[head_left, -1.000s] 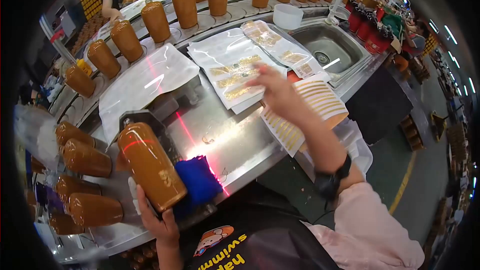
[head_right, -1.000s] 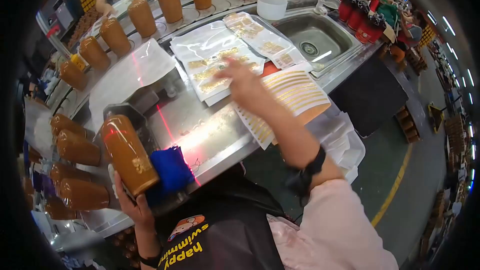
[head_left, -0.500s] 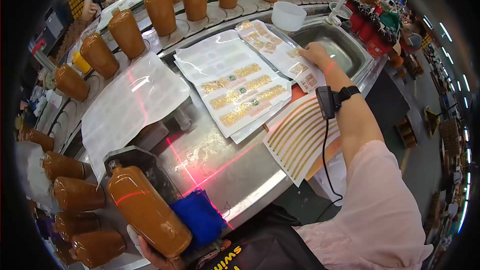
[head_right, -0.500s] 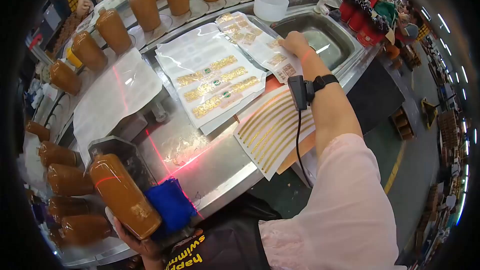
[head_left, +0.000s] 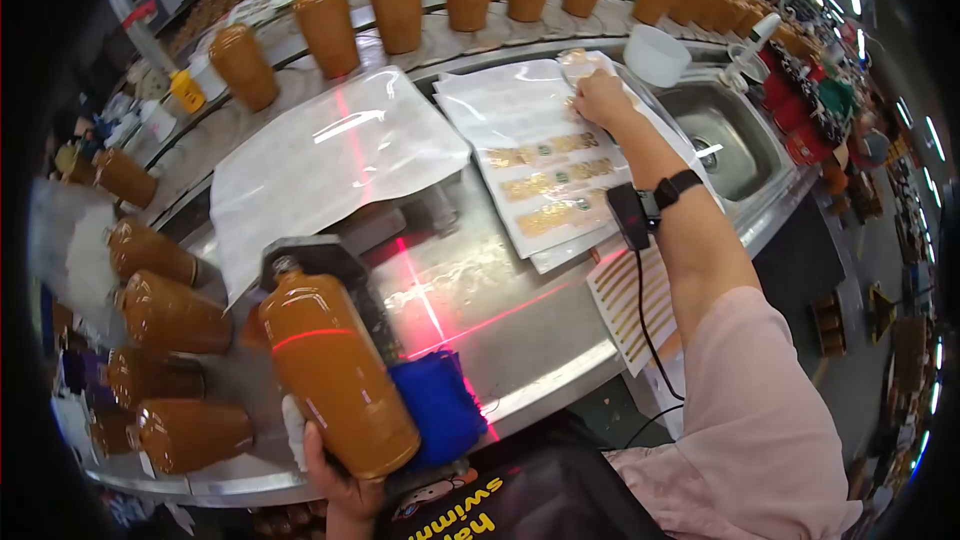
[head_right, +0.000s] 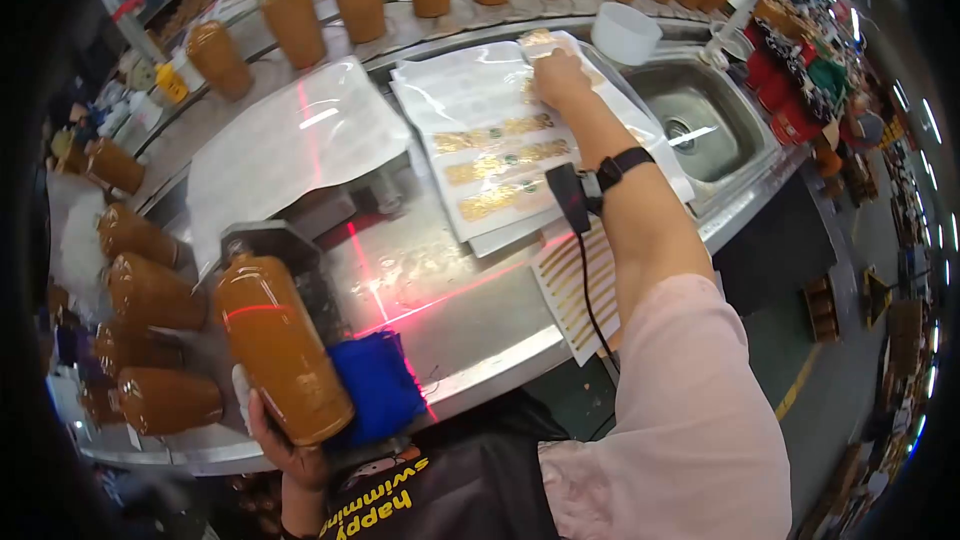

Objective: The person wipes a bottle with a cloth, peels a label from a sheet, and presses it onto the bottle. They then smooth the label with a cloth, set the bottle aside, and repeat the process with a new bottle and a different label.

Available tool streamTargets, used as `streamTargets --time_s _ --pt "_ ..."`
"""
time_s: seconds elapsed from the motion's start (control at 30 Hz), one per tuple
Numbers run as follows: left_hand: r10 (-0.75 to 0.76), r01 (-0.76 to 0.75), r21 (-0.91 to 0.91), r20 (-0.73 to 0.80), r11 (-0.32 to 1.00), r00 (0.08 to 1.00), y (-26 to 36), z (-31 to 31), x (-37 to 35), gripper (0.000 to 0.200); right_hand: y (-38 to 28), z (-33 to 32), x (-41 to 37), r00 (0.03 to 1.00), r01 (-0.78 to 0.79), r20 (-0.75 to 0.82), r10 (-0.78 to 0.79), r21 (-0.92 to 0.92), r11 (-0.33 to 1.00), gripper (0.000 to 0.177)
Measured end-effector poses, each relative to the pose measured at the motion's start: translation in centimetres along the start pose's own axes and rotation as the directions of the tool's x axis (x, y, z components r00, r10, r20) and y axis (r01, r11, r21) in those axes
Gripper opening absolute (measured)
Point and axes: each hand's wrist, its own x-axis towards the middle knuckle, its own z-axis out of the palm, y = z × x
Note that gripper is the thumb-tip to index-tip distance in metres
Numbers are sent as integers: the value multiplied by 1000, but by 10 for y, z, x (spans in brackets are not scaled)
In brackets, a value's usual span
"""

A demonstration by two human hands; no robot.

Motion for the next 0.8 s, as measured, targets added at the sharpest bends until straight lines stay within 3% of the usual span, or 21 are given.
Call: streamTargets --time_s 0.03,0.13,0.2,0.27,0.3,0.33,0.47,0.5,0.53,0.6,0.73,0.8 --pt "13 -13 -49 6 999 1000 0 2 3 91 -11 -16 -4 997 43 -69 -36 102 994 13" --pt "2 0 -40 47 999 999 15 6 25 99 -49 -101 -15 971 224 41 -234 159 961 21" --pt "-37 39 -16 77 999 996 25 4 37 103 -82 -150 -40 952 306 -123 -282 462 833 14" --pt "-28 33 -51 96 998 995 24 3 41 104 -116 -198 -66 912 391 -138 -386 570 723 15" --pt "-4 -13 162 103 987 995 26 -2 41 106 -134 -217 -80 884 450 -197 -424 605 658 14" --pt "20 -49 257 116 965 993 31 -8 43 106 -148 -236 -94 855 501 -254 -452 628 596 13" --pt "101 -171 480 169 860 980 41 -20 47 106 -210 -320 -145 787 444 -184 -589 832 333 14" --pt "118 -192 511 174 838 978 41 -20 46 106 -224 -314 -148 714 555 -334 -615 805 208 14" --pt "118 -190 505 173 842 978 42 -20 46 105 -237 -317 -156 730 457 -256 -633 872 175 14" --pt "117 -187 493 170 850 978 42 -20 47 104 -260 -305 -164 714 464 -251 -653 868 174 12" --pt "92 -95 22 137 995 986 32 -28 54 97 -284 -277 -170 737 507 -294 -609 836 211 14" --pt "0 23 -325 70 945 998 22 -23 66 93 -288 -275 -173 753 488 -285 -593 847 212 15"
